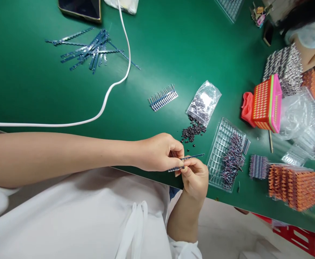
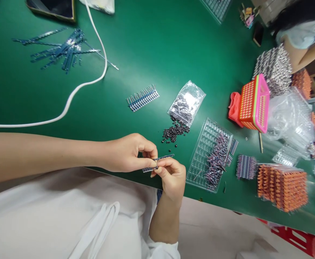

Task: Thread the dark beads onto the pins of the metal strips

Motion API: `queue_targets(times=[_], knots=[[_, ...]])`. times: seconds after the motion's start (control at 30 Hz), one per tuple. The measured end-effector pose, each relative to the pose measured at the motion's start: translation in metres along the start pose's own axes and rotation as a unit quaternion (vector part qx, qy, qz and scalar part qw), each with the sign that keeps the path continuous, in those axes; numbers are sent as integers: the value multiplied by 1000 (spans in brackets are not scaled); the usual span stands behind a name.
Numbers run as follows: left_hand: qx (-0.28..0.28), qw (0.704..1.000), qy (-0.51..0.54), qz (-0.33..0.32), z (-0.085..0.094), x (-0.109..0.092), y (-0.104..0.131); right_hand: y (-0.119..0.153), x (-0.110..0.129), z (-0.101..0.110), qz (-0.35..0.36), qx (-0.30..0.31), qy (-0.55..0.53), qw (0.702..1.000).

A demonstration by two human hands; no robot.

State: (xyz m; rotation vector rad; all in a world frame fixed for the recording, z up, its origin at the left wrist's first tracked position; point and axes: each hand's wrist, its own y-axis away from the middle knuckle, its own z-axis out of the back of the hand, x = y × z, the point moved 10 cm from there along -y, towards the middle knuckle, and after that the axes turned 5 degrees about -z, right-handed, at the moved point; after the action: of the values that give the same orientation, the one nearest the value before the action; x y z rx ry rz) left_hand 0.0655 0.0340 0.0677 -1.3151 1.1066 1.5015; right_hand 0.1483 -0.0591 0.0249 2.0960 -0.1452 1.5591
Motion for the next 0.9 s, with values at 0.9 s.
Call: queue_targets(times=[0.9], knots=[[21,1000,-3,-8,-1,-6,0,0,-5,3,-33,1,19,999]])
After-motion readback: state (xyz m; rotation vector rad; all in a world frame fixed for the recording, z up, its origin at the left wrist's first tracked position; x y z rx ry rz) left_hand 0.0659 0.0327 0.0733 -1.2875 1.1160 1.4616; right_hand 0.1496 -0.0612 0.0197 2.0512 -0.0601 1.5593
